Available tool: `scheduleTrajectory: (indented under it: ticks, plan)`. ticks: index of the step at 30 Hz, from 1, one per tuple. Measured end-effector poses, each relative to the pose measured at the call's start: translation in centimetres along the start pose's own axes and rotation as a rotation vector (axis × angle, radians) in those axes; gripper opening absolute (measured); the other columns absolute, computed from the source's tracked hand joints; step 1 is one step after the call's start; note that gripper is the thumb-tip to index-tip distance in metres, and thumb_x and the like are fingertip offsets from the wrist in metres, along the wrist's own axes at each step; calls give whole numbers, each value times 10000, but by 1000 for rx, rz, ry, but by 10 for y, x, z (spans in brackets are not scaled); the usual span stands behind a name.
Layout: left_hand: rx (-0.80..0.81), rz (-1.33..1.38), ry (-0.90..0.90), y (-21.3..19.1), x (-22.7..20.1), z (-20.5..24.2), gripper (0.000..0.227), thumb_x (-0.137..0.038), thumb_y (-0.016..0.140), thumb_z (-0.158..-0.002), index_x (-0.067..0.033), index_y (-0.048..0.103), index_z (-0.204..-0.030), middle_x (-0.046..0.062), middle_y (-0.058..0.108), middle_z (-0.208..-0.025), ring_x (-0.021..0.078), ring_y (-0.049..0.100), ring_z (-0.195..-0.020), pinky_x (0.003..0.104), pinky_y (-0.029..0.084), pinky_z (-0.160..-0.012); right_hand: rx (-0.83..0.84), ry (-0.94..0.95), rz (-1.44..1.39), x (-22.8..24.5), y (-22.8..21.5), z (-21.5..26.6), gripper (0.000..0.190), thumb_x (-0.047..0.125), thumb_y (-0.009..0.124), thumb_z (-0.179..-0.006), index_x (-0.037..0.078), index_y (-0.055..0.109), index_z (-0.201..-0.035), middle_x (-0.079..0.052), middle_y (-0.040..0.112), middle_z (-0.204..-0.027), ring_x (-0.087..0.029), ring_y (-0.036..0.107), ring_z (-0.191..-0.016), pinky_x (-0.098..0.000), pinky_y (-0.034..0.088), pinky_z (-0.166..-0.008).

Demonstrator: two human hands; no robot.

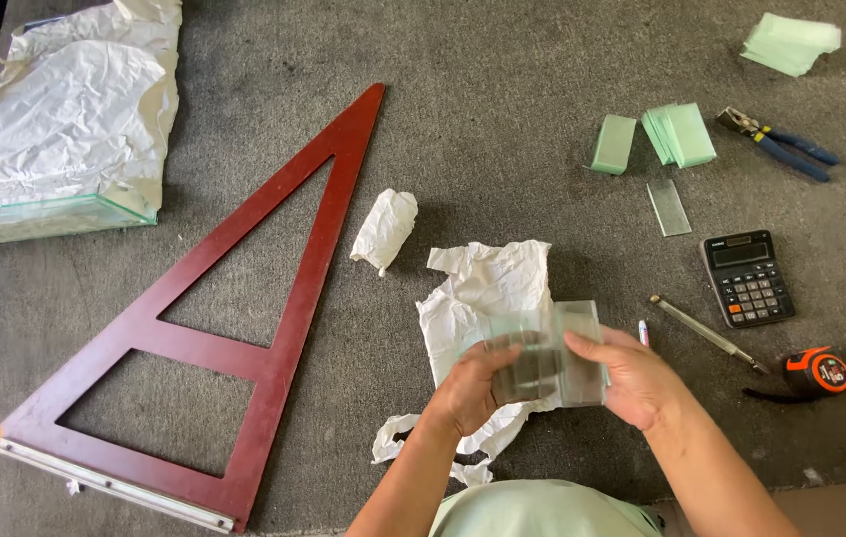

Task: Wrapping small rectangular glass panels in white protective paper.

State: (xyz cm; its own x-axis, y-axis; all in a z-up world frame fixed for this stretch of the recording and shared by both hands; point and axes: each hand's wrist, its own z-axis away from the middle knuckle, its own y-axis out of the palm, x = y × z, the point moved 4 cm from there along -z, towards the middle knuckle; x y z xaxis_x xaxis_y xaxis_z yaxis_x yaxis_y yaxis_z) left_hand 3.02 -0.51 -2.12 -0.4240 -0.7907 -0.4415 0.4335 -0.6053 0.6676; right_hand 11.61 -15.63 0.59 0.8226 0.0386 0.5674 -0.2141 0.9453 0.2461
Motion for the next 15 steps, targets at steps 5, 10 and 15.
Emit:
scheduleTrajectory:
  ticks: [5,10,15]
  plan:
    - [-65,-265,-147,23,-14,6,339,-257,518,-1048,-2,694,-1185,123,749,-1078,260,721,-998,429,599,-907,-199,86,-151,-18,-10,-19,436,74,759,-826,38,713,-1258,-209,770,-1070,-361,709,-859,-491,562,-744]
    - [-296,-439,-136,45,-31,-28,412,-286,460,-1028,-57,591,-1344,158,672,-1055,278,693,-976,400,553,-861,-256,119,-287,-3,-51,-8,580,166,744,-840,-1,533,-1354,-169,551,-1352,-301,471,-1216,-536,345,-1036]
    - [-270,-802,-81,68,-71,-132,183,-159,532,-850,-136,500,-1028,74,528,-1006,174,537,-906,357,550,-826,-215,3,-524,-29,-110,-30,293,26,644,-947,-125,710,-1189,-331,739,-1041,-417,677,-878,-538,533,-831]
